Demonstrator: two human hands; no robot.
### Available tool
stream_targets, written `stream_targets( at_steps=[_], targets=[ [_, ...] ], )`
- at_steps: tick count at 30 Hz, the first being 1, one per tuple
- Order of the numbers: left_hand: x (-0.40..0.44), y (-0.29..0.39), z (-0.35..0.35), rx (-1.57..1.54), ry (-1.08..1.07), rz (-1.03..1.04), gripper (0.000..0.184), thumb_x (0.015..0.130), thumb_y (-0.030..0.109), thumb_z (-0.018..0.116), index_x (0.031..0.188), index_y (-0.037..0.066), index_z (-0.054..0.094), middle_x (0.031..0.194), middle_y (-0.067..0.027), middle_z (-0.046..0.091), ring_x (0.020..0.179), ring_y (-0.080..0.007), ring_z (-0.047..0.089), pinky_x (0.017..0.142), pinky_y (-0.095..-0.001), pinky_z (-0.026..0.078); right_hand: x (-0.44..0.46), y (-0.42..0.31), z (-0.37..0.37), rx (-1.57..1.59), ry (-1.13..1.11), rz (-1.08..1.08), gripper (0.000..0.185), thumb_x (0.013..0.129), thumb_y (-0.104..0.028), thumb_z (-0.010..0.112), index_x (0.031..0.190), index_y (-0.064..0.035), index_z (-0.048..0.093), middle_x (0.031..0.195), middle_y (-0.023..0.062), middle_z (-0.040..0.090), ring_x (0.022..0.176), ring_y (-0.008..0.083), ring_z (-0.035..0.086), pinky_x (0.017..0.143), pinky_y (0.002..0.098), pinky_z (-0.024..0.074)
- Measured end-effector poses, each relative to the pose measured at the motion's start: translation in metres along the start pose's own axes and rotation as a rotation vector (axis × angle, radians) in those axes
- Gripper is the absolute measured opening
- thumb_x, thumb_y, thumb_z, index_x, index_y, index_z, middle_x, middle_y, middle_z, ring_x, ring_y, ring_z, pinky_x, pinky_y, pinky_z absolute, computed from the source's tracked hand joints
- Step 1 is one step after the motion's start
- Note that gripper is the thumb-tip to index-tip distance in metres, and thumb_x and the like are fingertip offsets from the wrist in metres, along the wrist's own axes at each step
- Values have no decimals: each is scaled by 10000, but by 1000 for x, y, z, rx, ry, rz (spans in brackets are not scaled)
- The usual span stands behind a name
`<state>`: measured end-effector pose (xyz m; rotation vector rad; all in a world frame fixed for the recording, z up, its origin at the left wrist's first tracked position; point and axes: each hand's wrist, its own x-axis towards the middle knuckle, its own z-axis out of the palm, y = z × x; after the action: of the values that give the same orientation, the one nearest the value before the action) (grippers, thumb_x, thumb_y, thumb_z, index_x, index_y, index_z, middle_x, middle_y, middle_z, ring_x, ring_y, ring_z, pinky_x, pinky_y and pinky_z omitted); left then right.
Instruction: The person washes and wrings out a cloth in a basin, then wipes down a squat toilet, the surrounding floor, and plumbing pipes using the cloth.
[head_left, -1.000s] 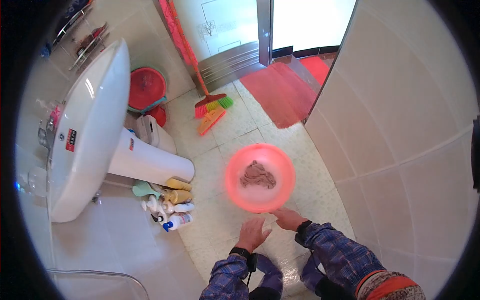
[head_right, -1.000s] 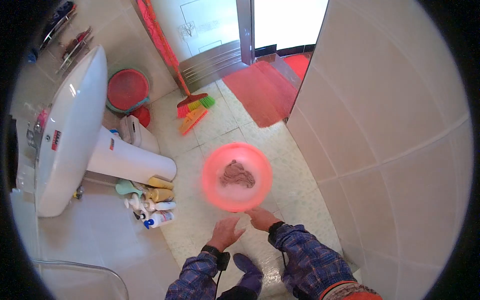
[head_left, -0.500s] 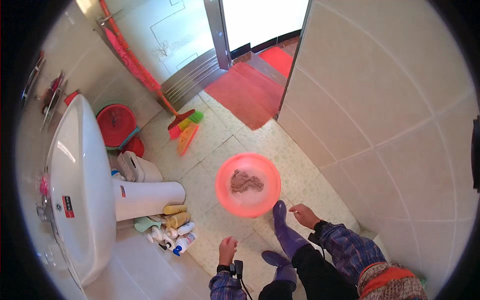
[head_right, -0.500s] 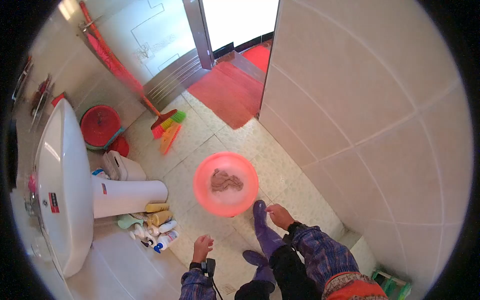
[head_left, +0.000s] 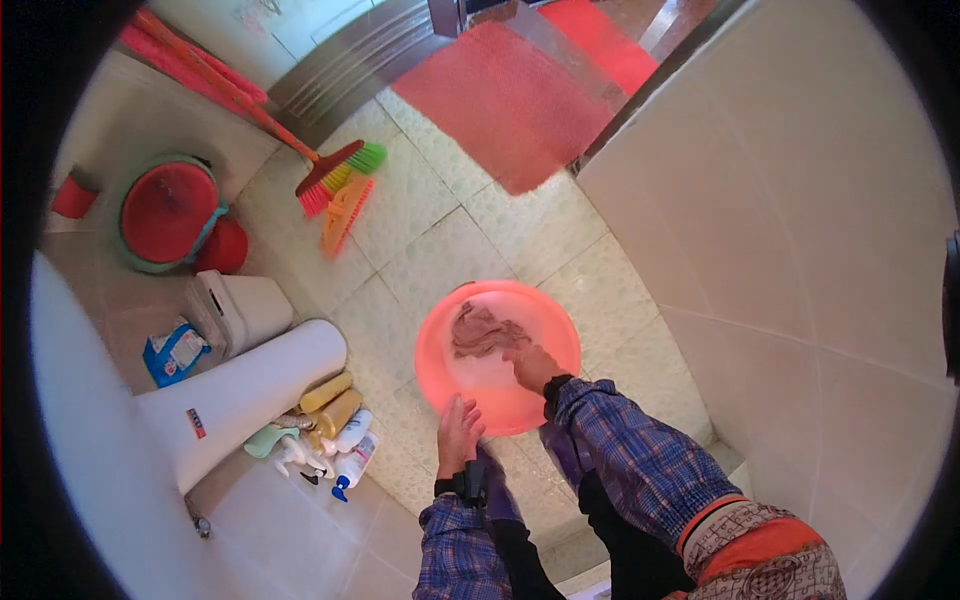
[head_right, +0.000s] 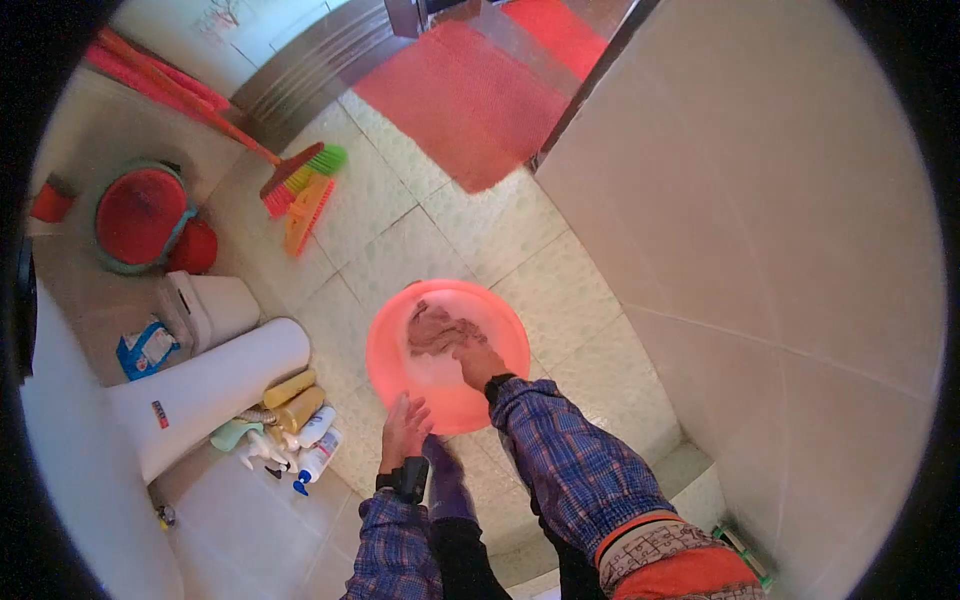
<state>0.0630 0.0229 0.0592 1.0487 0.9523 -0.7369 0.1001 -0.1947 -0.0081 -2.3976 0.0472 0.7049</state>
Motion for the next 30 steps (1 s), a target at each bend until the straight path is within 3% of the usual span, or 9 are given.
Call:
stream_targets(
  at_steps=[7,10,17,20,22,23,25,28,30],
  targets=[
    [41,-1,3,62,-43,-116,667,976,438,538,1469,52,309,1319,-177,499,1172,-283,503,937,-400,437,100,45,43,-89,35,296,231,881,-103,527,1085,-98,635,1167,197,586,1086,357,582,911,471,482],
    [46,7,-2,61,-91,-136,653,990,440,513,1456,28,315,1302,-180,513,1162,-281,512,947,-405,433,131,59,74,-196,420,196,186,857,-108,552,1015,-97,649,1066,201,622,1021,356,613,867,467,505],
    [47,29,-8,25,-189,-192,593,1020,400,463,1432,-6,333,1274,-175,536,1167,-263,526,987,-396,426,110,9,99,-316,-543,-103,235,821,-128,567,1022,-80,678,1076,200,675,929,332,672,785,453,540],
    [47,37,-5,-85,-222,-234,579,1020,377,465,1429,-12,333,1282,-174,529,1188,-275,517,1002,-403,423,115,54,102,-135,227,48,261,847,-121,544,1076,-77,661,1049,191,679,895,326,678,772,440,543],
    [56,37,3,-103,-226,-232,554,1020,353,470,1434,9,337,1289,-166,526,1200,-279,511,1005,-413,423,142,73,103,-270,75,374,280,868,-99,522,1121,-72,638,1021,183,678,927,323,668,787,432,538],
    [59,36,8,-119,-230,-235,543,1020,341,472,1436,20,340,1293,-162,524,1206,-281,508,1006,-419,423,141,76,99,-272,296,58,262,918,-91,482,1139,-47,616,990,182,673,901,288,672,776,413,541],
    [78,21,13,-176,-169,-253,528,1021,320,469,1453,51,328,1302,-152,519,1212,-282,503,1009,-435,420,128,76,110,298,-89,96,236,939,-126,495,1122,-27,606,978,169,669,894,259,666,778,395,537],
    [109,-8,19,-262,-7,-323,469,1018,310,471,1430,107,376,1265,-118,536,1161,-266,521,959,-466,452,75,-19,44,760,51,220,261,951,-224,539,1124,-38,596,1040,161,654,990,272,636,873,397,500],
    [123,-14,24,-266,76,-361,482,1041,310,402,1469,109,309,1254,-115,535,1097,-236,550,907,-430,491,36,-52,8,1090,-238,495,259,959,-235,549,1116,-33,589,1008,129,637,988,258,624,895,396,482]
  ],
)
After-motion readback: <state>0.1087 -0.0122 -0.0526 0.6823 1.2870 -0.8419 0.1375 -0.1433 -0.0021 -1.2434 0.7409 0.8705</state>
